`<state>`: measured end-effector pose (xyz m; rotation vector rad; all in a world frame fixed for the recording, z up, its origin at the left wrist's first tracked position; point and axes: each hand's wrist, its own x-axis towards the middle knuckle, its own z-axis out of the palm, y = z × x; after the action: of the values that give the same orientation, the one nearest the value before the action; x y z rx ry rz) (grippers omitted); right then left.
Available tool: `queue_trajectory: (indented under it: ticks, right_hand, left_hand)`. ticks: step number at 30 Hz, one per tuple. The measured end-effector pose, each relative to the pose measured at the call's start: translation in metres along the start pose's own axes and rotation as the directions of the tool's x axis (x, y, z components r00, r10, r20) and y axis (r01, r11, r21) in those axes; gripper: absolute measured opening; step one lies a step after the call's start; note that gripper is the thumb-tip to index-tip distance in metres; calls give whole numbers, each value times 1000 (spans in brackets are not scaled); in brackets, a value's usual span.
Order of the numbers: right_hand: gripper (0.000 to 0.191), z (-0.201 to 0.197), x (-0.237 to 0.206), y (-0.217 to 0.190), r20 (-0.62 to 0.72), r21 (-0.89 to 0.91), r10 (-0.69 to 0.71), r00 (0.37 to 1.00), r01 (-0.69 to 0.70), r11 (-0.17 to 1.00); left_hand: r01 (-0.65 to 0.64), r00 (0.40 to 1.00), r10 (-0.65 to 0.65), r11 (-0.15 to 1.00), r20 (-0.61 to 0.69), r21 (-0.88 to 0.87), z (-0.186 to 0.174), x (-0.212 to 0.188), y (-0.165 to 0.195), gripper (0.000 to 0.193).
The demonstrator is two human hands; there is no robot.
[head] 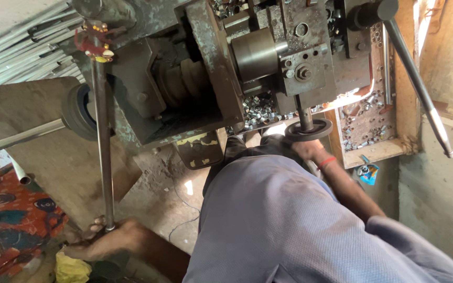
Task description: The person operates an industrial machine by manually pulling long levers and turning a small wheel to process metal rings. The person moves the levers back and forth to control the machine's internal components while metal scrap and rings accumulate in the workspace.
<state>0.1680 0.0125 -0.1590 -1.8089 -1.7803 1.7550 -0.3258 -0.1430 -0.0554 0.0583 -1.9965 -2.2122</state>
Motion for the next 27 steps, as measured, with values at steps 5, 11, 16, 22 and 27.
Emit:
queue_trajectory:
  ticks: [5, 11, 16, 22, 27]
  right_hand:
    - [35, -9, -20, 8, -20, 588, 218, 976, -165, 791]
    - [29, -4, -8, 16, -190, -172, -186, 964, 154, 973]
    - [48, 24, -27, 12, -194, 590, 448, 873, -261, 764]
    - [77, -5, -26, 16, -481, 626, 523, 704, -142, 767]
    - [83, -12, -15, 14, -517, 528, 565, 643, -280, 802]
  left_hand:
    - [24, 999, -25, 999, -33, -33, 5, -1, 2, 57]
    - [-10, 998, 10, 1000, -68, 3, 4, 1, 1, 51]
    - [-20, 1000, 19, 1000, -17, -24, 5, 0, 4, 51]
    - [-11, 999, 9, 999, -43, -30, 8, -4, 6, 58]
    - [-9, 999, 9, 1000, -41, 1, 8, -4, 6, 58]
